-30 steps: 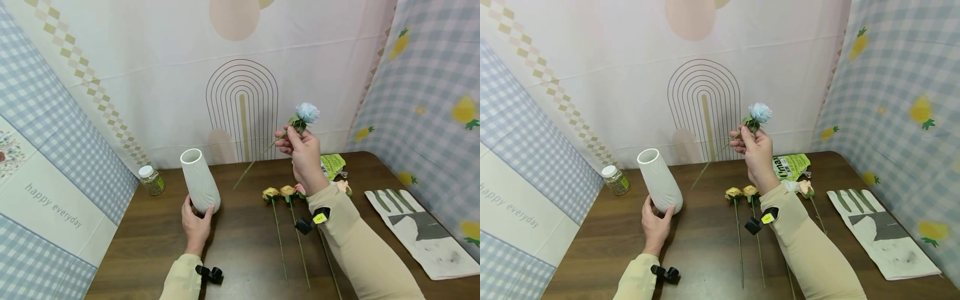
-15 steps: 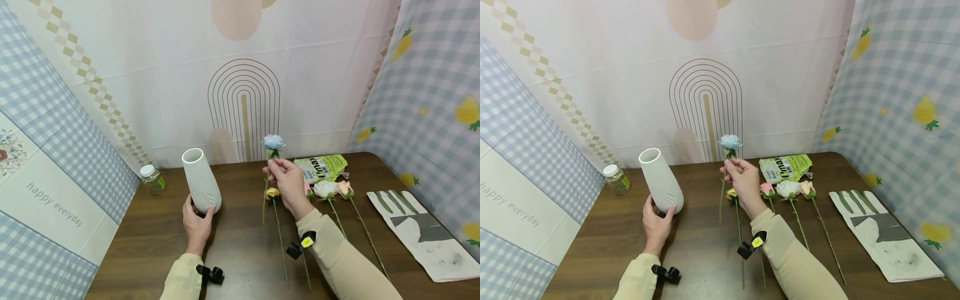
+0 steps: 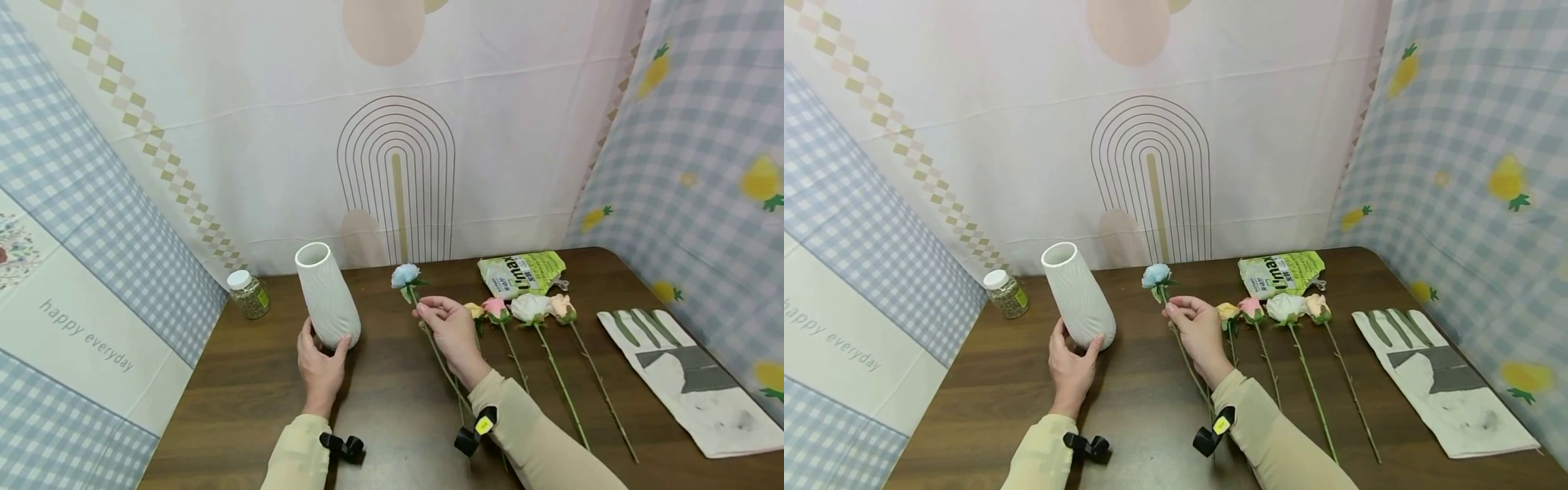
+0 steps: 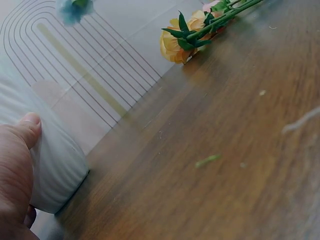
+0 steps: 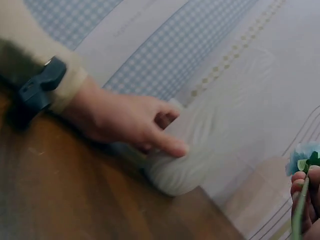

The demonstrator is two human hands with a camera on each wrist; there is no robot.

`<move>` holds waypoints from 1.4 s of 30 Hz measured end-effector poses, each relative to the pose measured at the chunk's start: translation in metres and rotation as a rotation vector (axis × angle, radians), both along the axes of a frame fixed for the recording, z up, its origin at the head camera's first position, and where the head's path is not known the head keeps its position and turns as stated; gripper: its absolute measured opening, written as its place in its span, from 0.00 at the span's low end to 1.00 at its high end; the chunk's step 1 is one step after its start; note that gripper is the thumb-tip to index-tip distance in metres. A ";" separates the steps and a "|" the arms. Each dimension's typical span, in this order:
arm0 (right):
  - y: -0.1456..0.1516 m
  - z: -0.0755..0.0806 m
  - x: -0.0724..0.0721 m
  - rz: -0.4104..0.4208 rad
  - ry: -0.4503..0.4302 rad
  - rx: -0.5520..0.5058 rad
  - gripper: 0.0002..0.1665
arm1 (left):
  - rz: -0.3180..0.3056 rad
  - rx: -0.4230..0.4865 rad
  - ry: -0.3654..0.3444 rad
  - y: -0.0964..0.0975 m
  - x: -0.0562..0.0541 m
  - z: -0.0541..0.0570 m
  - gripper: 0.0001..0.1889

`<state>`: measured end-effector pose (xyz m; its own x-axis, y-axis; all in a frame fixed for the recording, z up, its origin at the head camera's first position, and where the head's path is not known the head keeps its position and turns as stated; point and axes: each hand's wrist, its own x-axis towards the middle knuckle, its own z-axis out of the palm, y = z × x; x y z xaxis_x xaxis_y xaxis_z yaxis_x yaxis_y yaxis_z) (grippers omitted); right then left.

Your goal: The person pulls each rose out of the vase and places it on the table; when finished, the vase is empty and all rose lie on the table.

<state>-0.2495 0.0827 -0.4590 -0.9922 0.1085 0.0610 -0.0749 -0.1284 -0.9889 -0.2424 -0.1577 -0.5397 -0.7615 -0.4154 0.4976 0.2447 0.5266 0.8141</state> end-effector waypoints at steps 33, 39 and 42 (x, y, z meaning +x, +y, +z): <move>-0.025 -0.060 -0.002 0.081 -0.129 0.233 0.08 | -0.003 0.018 -0.018 0.000 0.001 0.000 0.44; -0.028 -0.064 -0.002 0.037 -0.128 0.293 0.07 | -0.002 0.013 -0.018 0.000 0.000 0.000 0.44; -0.029 -0.065 -0.002 0.027 -0.135 0.313 0.06 | -0.004 0.019 -0.028 0.000 0.001 0.000 0.44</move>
